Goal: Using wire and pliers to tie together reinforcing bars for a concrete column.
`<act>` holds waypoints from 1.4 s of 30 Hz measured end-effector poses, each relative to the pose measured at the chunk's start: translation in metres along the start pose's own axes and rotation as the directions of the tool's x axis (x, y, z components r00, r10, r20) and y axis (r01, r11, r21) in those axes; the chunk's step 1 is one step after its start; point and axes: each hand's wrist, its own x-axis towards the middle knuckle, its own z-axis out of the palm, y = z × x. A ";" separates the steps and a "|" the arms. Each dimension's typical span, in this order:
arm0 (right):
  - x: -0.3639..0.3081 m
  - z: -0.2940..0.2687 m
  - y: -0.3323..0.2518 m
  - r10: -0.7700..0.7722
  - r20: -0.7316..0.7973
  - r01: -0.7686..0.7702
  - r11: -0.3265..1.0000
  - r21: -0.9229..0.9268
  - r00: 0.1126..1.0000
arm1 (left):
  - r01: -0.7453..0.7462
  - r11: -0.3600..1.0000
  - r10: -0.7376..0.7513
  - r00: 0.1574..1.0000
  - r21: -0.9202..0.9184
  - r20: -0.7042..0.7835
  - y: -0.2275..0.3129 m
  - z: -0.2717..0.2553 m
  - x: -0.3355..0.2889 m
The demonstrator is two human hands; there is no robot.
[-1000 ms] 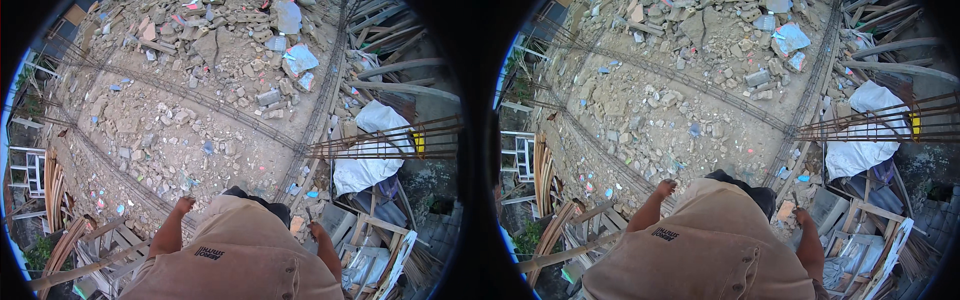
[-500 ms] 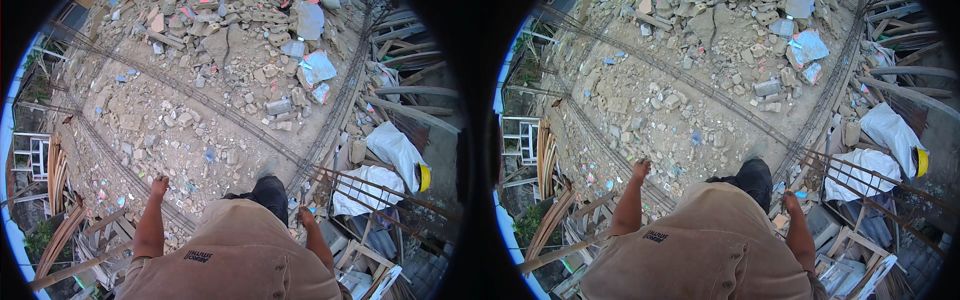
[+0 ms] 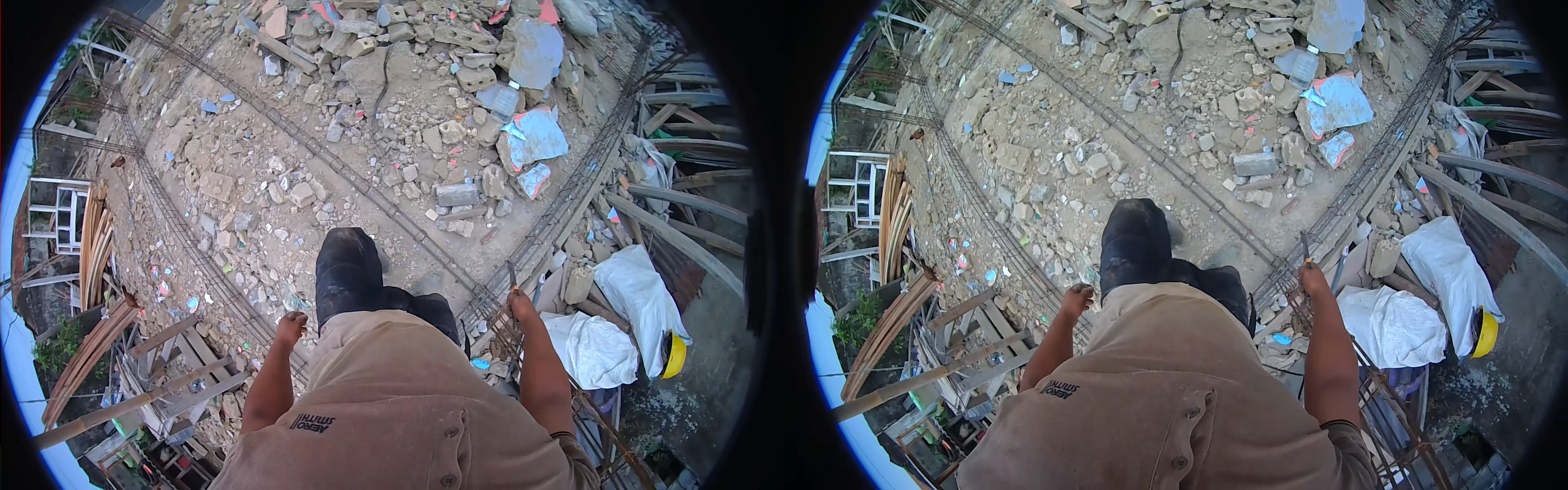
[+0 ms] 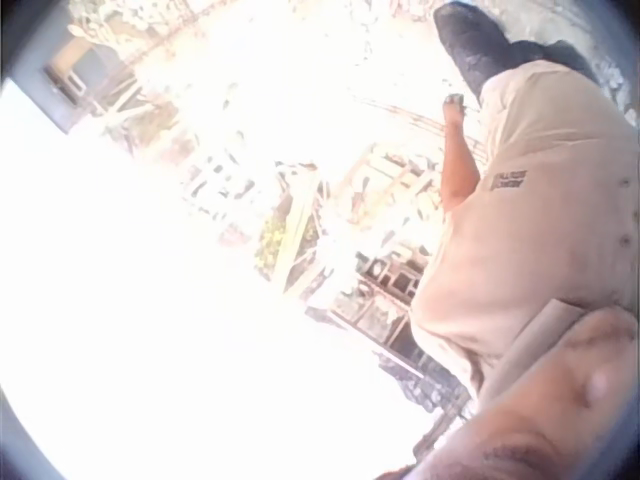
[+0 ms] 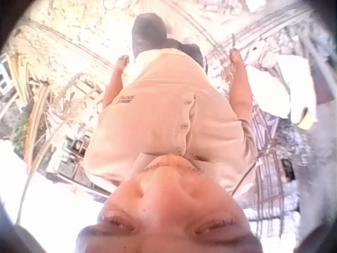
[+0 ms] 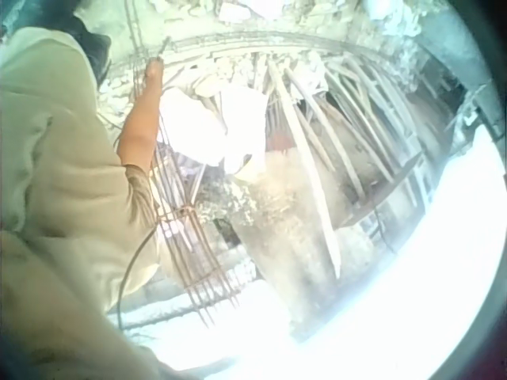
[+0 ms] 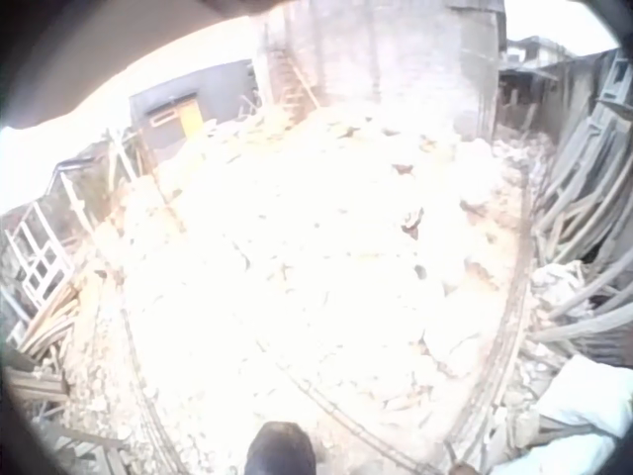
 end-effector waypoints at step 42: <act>-0.141 0.264 -0.311 0.626 -0.248 -0.428 0.721 0.544 0.739 | -0.979 0.193 0.781 0.110 -0.071 0.615 0.761 0.283 0.357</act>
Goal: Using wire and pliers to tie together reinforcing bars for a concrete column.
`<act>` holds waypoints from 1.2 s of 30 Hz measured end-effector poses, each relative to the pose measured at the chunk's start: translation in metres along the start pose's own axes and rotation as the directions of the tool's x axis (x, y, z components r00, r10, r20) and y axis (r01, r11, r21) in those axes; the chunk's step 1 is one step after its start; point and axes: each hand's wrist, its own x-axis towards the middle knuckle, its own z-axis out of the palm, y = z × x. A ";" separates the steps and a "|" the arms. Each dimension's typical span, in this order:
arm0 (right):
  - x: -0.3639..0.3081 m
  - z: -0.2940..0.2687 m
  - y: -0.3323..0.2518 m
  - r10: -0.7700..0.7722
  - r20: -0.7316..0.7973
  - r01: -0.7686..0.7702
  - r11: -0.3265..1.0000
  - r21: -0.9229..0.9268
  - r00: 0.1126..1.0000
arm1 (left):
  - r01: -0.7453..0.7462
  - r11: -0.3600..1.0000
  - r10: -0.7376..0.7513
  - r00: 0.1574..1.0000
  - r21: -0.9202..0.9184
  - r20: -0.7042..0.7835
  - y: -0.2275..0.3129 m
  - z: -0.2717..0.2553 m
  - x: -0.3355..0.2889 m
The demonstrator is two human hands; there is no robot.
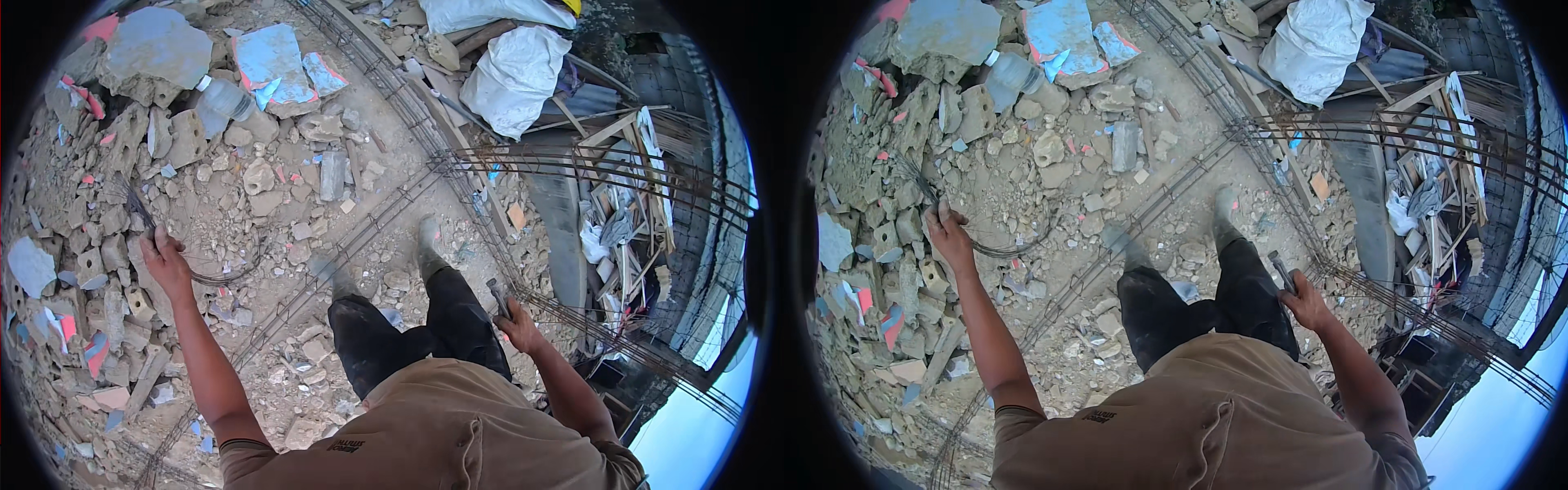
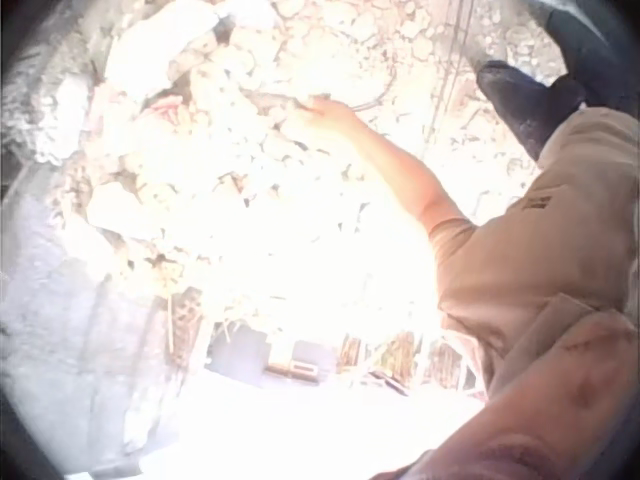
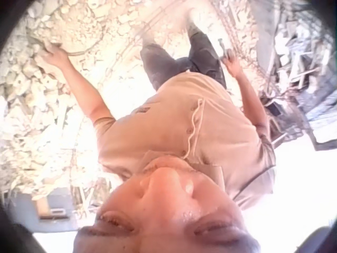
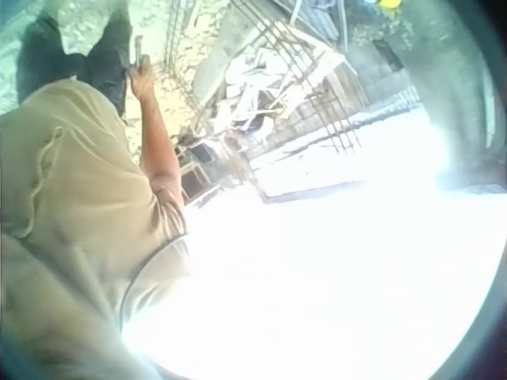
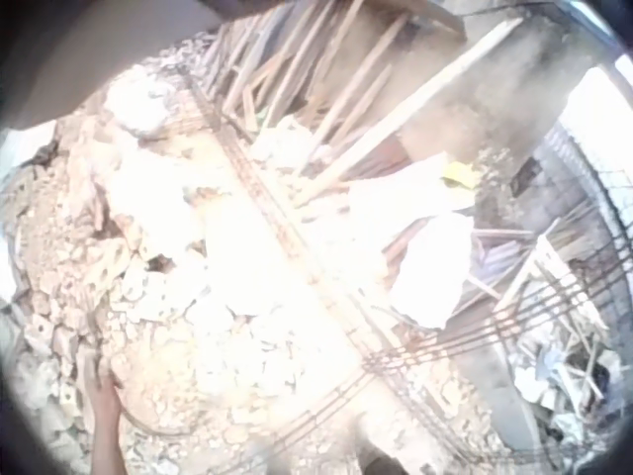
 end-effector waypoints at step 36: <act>0.144 -0.169 0.041 -0.489 -0.233 0.532 0.665 0.524 0.840 | 0.666 0.735 -0.339 0.524 -0.128 0.781 0.331 0.348 -0.257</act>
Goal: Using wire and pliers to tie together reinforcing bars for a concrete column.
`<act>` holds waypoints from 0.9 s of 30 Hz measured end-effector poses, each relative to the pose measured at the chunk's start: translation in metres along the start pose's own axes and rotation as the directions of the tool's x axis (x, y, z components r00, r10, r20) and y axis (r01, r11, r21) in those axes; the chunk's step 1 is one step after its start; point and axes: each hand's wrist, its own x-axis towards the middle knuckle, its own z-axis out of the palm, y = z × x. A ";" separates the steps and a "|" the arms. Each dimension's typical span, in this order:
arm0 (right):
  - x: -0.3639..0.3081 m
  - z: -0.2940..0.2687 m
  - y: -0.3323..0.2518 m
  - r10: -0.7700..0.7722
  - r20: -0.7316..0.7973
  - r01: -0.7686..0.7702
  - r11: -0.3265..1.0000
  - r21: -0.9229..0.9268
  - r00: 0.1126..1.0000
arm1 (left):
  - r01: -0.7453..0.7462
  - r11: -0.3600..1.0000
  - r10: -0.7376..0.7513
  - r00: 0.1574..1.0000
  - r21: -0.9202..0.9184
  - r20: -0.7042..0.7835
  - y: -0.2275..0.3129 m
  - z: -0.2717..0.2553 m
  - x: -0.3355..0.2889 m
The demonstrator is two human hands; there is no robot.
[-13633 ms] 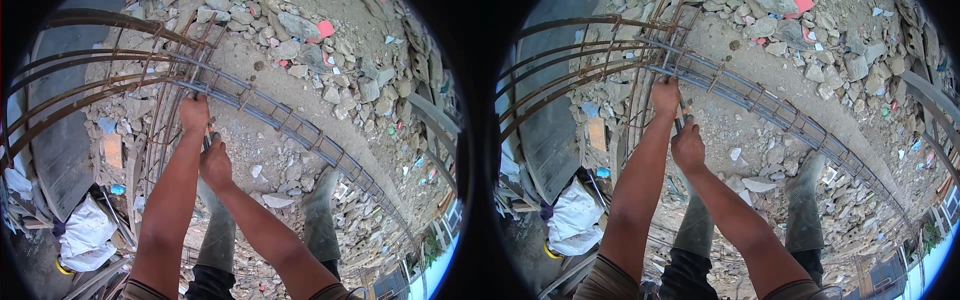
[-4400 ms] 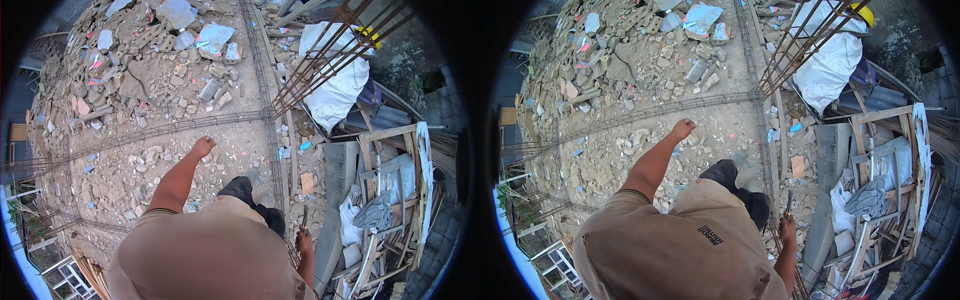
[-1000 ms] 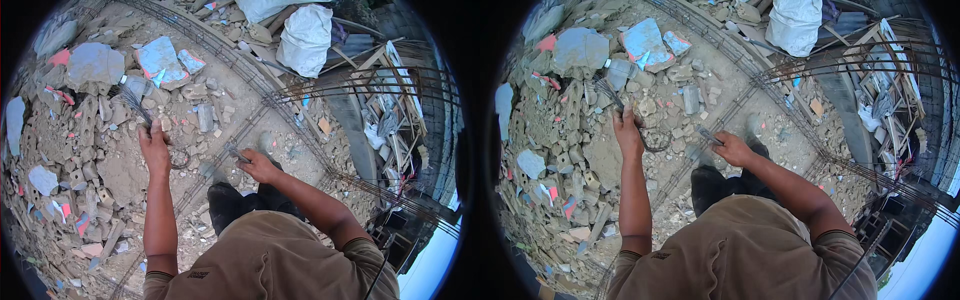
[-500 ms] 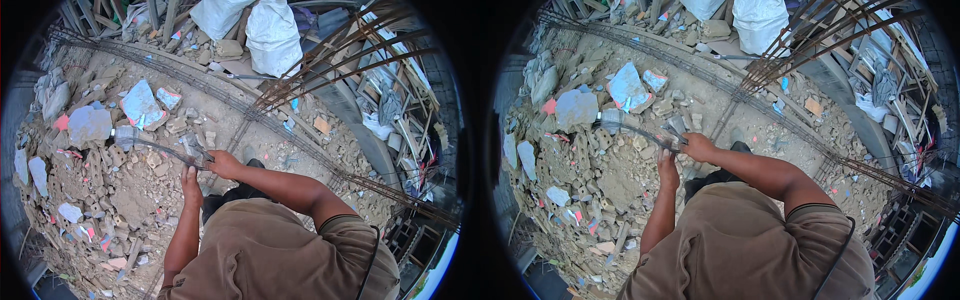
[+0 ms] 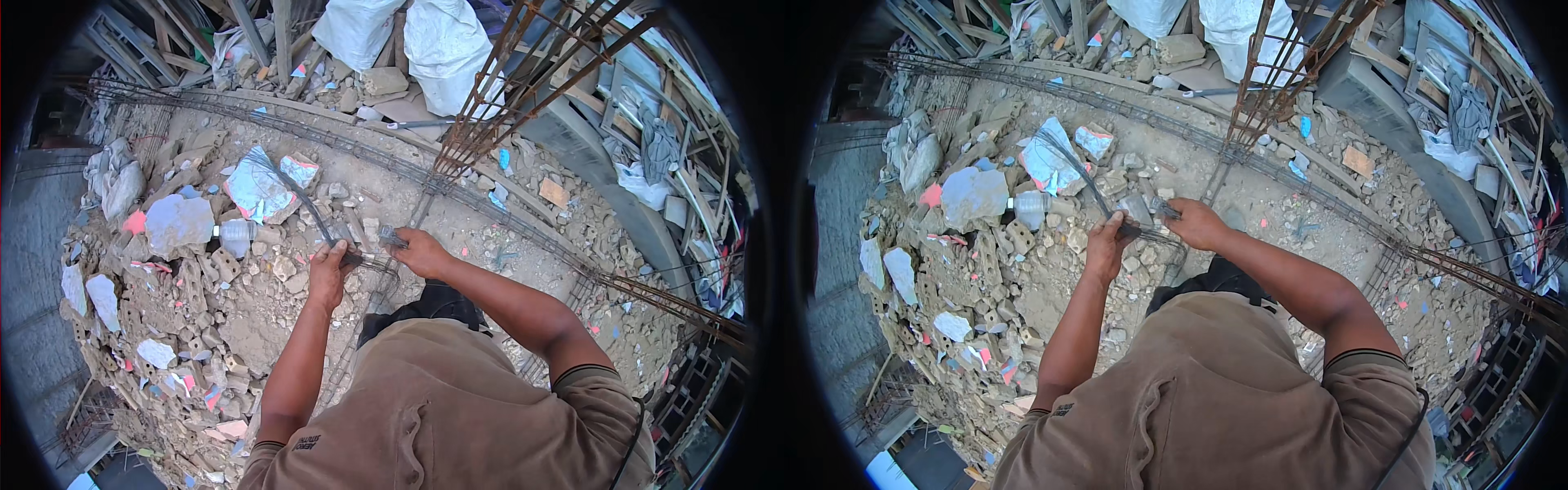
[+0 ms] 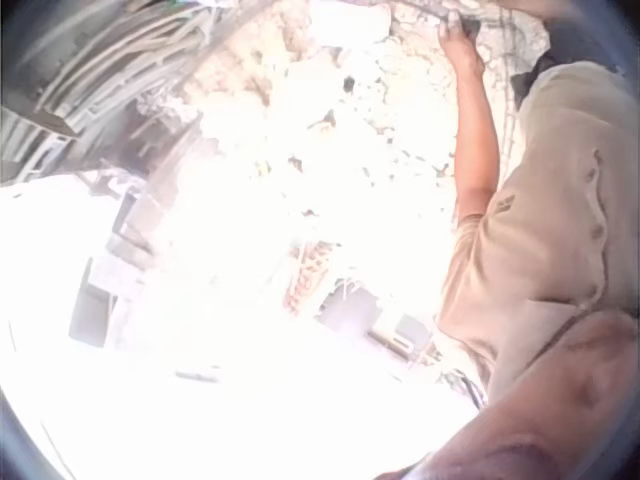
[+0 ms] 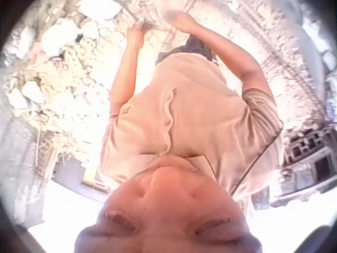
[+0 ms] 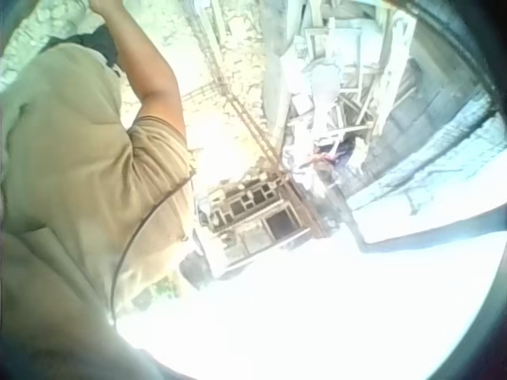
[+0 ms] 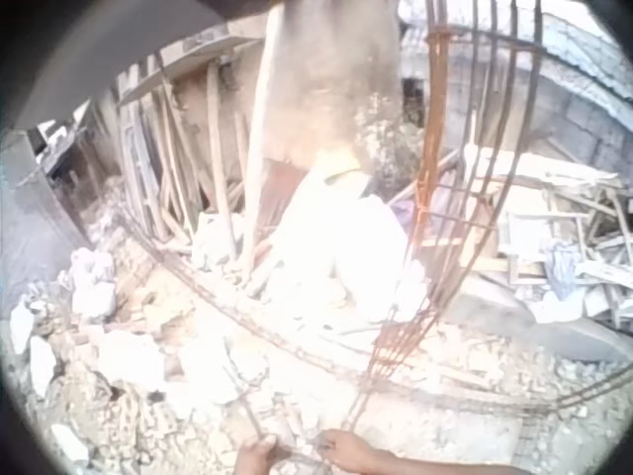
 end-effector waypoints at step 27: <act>-0.077 0.170 0.015 0.064 -0.326 0.003 0.979 0.202 0.943 | 0.095 0.929 -0.254 0.867 0.357 0.429 -0.022 -0.064 -0.063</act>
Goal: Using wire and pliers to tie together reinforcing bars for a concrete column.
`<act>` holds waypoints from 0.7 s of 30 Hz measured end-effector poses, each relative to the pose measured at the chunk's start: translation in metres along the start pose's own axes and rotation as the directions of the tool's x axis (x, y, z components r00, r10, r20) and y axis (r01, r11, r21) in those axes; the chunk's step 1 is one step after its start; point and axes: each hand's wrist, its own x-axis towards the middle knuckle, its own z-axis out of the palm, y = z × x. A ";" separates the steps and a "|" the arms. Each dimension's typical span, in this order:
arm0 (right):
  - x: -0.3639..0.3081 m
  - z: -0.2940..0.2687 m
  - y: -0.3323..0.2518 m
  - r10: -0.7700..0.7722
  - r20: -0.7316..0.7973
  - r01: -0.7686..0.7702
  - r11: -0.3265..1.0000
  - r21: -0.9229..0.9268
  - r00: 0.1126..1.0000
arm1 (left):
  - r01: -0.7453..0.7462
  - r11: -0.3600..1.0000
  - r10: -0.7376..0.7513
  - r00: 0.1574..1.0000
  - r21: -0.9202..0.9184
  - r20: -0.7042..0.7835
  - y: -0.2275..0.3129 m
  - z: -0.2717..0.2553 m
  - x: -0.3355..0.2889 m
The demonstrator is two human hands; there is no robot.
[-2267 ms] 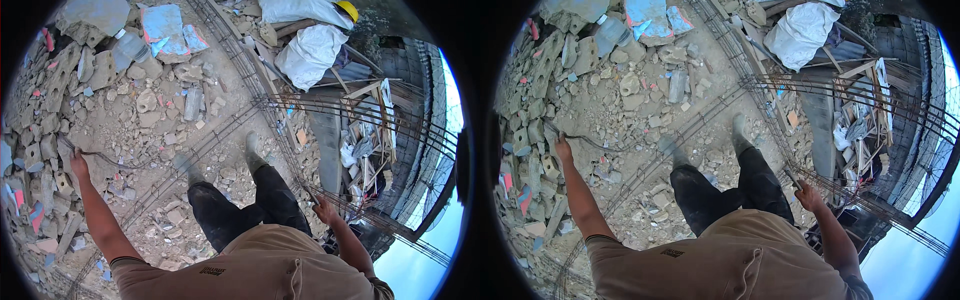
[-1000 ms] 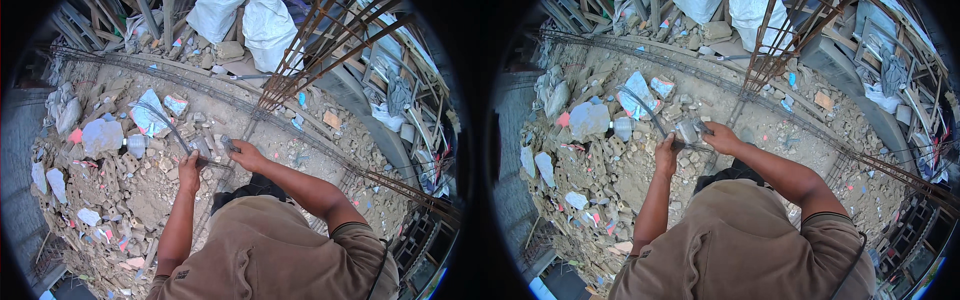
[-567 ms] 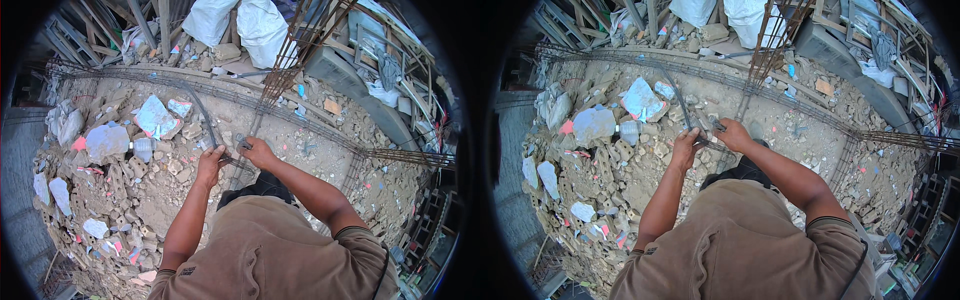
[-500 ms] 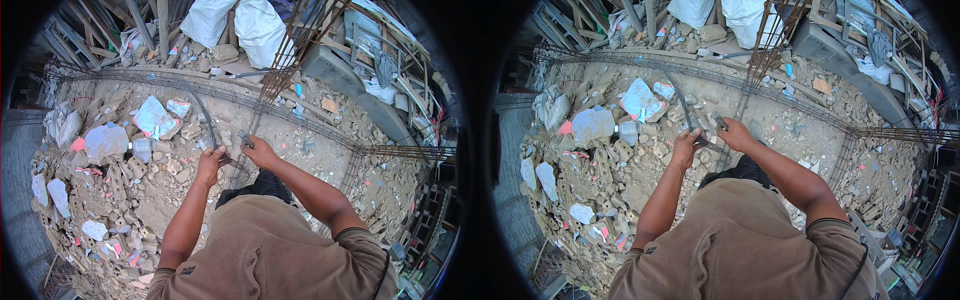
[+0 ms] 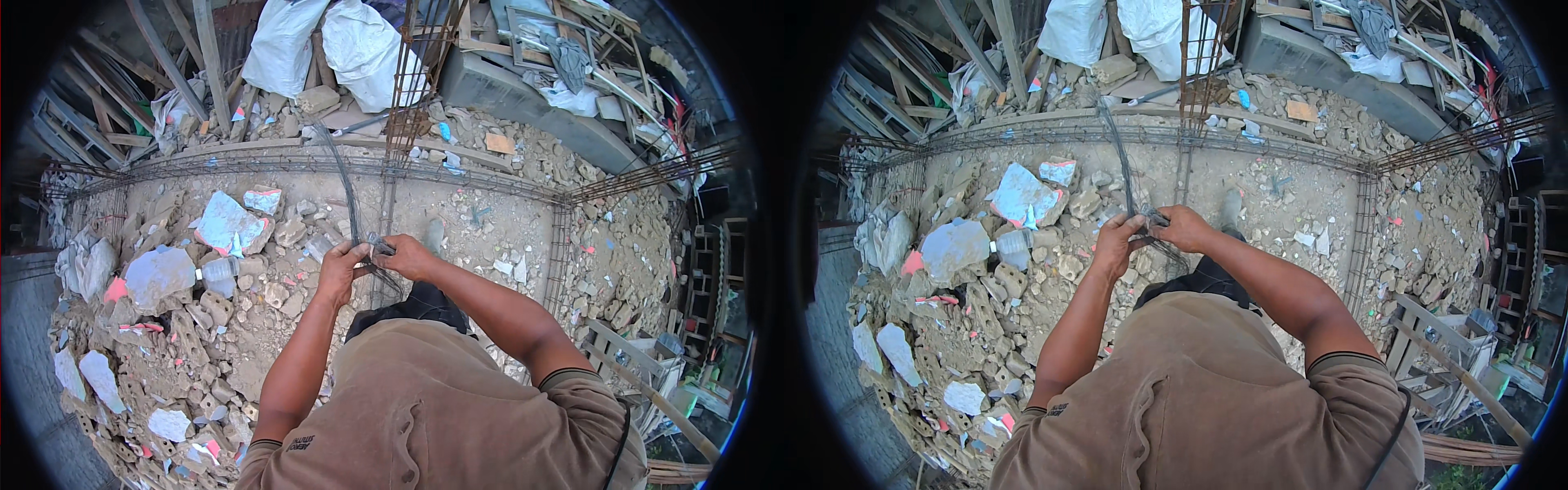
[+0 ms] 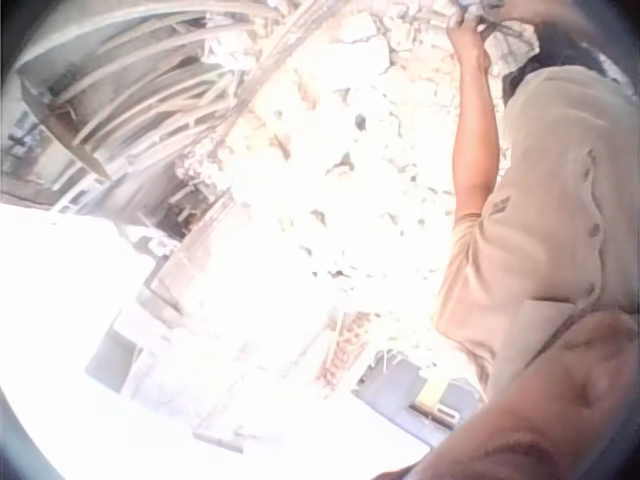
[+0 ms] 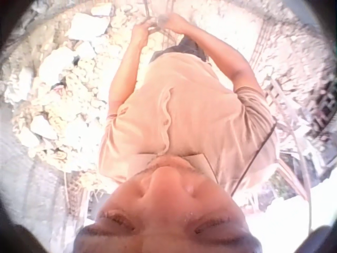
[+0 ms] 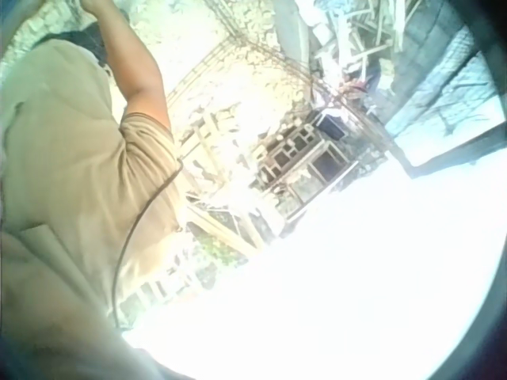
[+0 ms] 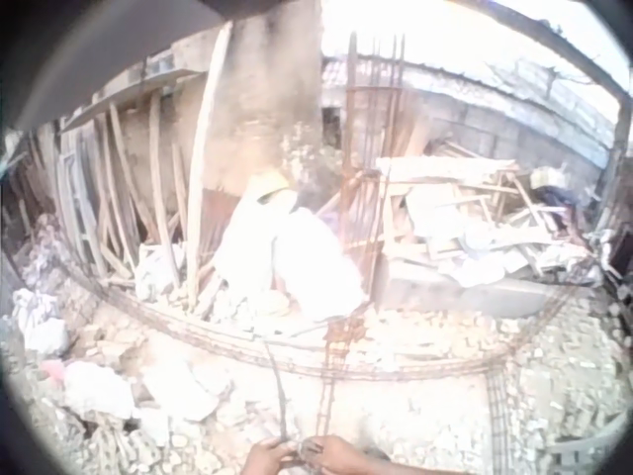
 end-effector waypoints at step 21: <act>0.035 -0.096 0.060 0.004 0.037 -0.011 0.981 0.194 0.999 | -0.022 1.000 0.022 0.998 0.010 -0.059 0.013 0.044 0.070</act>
